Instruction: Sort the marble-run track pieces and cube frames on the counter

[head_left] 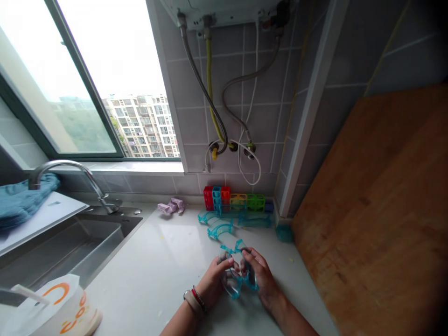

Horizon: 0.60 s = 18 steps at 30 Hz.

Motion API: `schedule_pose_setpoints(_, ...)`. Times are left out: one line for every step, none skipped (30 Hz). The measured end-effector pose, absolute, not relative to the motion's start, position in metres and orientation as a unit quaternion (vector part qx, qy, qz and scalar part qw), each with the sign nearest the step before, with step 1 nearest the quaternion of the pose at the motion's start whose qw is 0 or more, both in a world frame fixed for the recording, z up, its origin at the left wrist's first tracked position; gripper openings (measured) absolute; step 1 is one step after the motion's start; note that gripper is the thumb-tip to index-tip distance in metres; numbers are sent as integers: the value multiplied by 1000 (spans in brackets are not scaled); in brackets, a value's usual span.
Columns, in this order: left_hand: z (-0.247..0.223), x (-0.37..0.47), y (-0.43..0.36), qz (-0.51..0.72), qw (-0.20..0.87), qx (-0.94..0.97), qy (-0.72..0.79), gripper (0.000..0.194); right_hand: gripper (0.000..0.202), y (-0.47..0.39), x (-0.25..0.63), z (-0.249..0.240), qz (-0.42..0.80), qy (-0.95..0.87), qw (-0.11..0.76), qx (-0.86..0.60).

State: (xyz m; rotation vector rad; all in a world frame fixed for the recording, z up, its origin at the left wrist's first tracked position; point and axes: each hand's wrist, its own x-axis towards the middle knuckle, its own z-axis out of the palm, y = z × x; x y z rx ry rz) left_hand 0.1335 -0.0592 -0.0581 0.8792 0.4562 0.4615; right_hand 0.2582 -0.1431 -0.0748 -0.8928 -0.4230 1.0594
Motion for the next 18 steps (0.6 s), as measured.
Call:
schedule_pose_setpoints(-58,134,-61,219,856,415,216,31,31,-143,258,-75,491,-184,750,-402)
schedule_pose_setpoints(-59,135,-62,219,858,413,215,30,30,-143,259,-76,497,-174,750,-400)
schedule_pose_setpoints(-59,136,-63,219,859,411,212,30,31,-143,259,-76,501,-165,750,-400)
schedule_pose_setpoints(-60,137,-64,218,861,410,208,29,32,-144,259,-76,505,-157,749,-400)
schedule_pose_setpoints(-61,137,-64,214,863,410,201,29,32,-144,260,-77,509,-151,748,-398)
schedule_pose_setpoints(-62,137,-64,209,866,410,195,30,32,-145,260,-77,514,-147,748,-393)
schedule_pose_setpoints(-62,137,-63,203,870,408,189,29,32,-146,260,-77,518,-144,749,-387)
schedule_pose_setpoints(-63,137,-62,198,874,404,185,29,32,-146,261,-78,521,-141,749,-384)
schedule_pose_setpoints(-63,136,-61,194,878,397,185,29,33,-147,261,-78,523,-139,748,-384)
schedule_pose_setpoints(-63,135,-61,192,880,390,190,28,33,-147,261,-79,523,-137,747,-388)
schedule_pose_setpoints(-63,134,-60,192,881,386,195,28,35,-147,260,-80,520,-139,745,-396)
schedule_pose_setpoints(-63,133,-60,195,879,385,201,28,36,-148,260,-82,514,-143,742,-404)
schedule_pose_setpoints(-62,132,-60,199,876,386,209,29,38,-148,259,-83,507,-151,741,-414)
schedule_pose_setpoints(-62,131,-60,201,873,386,219,29,40,-147,258,-85,498,-164,740,-421)
schedule_pose_setpoints(-60,130,-59,203,872,384,227,30,43,-147,257,-86,488,-178,739,-428)
schedule_pose_setpoints(-59,128,-58,202,872,380,233,31,46,-147,256,-87,479,-194,737,-436)
schedule_pose_setpoints(-58,127,-57,200,874,373,237,32,50,-147,255,-88,473,-208,732,-444)
schedule_pose_setpoints(-57,126,-56,196,877,369,237,32,53,-147,254,-89,468,-220,726,-453)
